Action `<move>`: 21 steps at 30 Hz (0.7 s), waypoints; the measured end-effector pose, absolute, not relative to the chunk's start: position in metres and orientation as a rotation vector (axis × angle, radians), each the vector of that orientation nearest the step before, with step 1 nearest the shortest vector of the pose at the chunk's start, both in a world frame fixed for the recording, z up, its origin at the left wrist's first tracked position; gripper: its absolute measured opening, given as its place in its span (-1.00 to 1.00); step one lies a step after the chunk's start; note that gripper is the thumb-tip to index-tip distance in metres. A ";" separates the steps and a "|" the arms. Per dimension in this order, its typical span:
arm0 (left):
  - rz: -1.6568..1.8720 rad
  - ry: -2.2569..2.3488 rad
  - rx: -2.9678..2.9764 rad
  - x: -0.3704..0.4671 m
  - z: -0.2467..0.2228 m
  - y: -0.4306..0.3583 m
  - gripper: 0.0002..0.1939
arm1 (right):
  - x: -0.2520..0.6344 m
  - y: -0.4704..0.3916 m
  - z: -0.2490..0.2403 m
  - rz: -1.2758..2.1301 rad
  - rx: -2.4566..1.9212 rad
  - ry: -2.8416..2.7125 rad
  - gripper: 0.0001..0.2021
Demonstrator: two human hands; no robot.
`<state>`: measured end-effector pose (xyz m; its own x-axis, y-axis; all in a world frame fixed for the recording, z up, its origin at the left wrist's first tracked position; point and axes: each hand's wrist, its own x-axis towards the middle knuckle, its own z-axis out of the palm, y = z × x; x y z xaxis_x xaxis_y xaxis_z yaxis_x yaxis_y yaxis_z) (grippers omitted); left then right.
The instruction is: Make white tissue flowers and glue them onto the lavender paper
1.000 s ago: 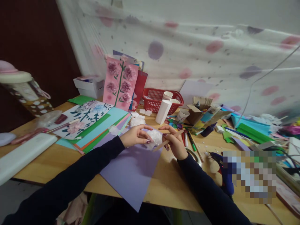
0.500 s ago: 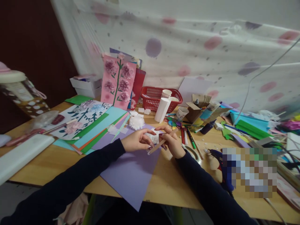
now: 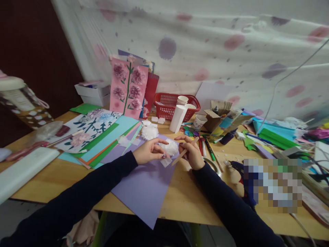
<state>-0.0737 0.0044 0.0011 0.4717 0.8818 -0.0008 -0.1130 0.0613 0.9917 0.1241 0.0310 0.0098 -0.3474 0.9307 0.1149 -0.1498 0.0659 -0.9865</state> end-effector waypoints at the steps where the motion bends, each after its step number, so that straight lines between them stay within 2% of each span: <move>1: 0.887 0.779 1.284 -0.074 0.001 0.004 -0.46 | 0.124 0.031 0.009 1.454 -0.860 -1.410 -0.76; 15: 0.826 0.826 1.316 -0.060 -0.003 -0.010 -0.57 | 0.120 0.023 0.011 1.470 -0.914 -1.506 -0.72; 21: 0.769 0.714 1.196 -0.065 -0.004 -0.008 -0.38 | 0.122 0.026 0.011 1.448 -0.879 -1.442 -0.75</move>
